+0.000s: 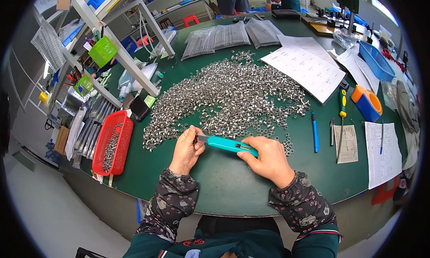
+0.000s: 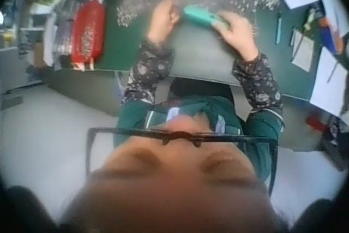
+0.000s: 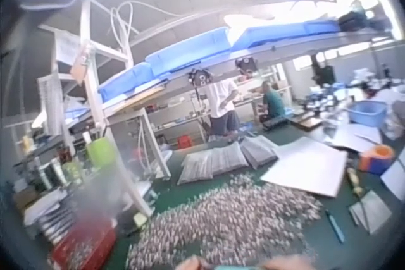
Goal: Inspecting and deburring small metal parts using a utility knife.
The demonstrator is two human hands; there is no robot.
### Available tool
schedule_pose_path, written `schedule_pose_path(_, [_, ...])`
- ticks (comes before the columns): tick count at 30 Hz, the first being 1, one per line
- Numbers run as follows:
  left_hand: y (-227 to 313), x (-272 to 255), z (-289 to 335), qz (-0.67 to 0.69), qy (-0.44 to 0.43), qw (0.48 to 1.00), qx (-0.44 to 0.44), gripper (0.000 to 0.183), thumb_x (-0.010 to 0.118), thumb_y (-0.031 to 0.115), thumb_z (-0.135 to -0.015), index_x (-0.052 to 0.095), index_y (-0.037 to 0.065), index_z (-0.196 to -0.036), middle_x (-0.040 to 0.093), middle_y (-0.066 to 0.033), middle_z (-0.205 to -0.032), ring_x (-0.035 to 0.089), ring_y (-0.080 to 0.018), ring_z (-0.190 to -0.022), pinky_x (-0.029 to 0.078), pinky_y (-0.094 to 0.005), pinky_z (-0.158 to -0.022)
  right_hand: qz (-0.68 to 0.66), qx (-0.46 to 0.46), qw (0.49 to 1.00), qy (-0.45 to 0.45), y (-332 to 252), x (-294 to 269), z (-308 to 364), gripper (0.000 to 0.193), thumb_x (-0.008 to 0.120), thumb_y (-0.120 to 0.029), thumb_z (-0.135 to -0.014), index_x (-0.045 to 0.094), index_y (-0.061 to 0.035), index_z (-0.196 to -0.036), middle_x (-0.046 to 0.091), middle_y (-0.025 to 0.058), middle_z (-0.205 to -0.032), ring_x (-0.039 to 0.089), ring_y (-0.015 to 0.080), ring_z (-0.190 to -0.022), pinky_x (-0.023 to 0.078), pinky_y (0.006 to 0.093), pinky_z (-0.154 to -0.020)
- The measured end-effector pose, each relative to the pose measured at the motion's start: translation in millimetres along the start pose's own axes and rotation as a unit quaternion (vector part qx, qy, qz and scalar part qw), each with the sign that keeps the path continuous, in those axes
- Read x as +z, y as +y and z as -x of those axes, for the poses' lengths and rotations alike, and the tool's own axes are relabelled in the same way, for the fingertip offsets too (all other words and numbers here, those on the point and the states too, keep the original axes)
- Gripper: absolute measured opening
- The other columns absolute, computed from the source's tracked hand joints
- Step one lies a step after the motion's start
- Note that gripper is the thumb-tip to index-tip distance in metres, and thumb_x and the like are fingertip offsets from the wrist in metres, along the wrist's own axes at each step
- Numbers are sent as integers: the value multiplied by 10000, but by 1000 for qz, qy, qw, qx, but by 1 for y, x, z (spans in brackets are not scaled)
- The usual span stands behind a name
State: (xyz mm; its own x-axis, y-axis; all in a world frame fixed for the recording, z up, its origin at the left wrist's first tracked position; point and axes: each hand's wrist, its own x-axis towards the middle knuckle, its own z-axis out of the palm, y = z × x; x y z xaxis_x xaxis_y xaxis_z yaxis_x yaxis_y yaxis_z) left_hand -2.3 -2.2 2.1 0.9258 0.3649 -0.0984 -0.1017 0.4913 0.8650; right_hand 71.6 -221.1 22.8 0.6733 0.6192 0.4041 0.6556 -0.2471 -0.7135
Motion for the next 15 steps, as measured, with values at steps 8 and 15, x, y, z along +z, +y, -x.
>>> schedule_pose_path(8, [0,1,-1,-16,-8,1000,-14,298,413,299,-923,498,57,-770,426,-8,-653,336,-65,-488,277,-188,-394,-61,12,994,89,4,-10,-3,258,666,-187,-706,614,-14,-891,612,149,-771,606,289,-687,468,326,-615])
schedule_pose_path(15, [-6,27,4,32,-115,989,-89,166,431,195,-908,487,52,-847,482,-58,-786,395,-75,-557,280,-168,-388,-106,43,973,199,13,-14,-10,232,666,-180,-725,602,-15,-875,597,115,-713,575,222,-586,438,290,-546])
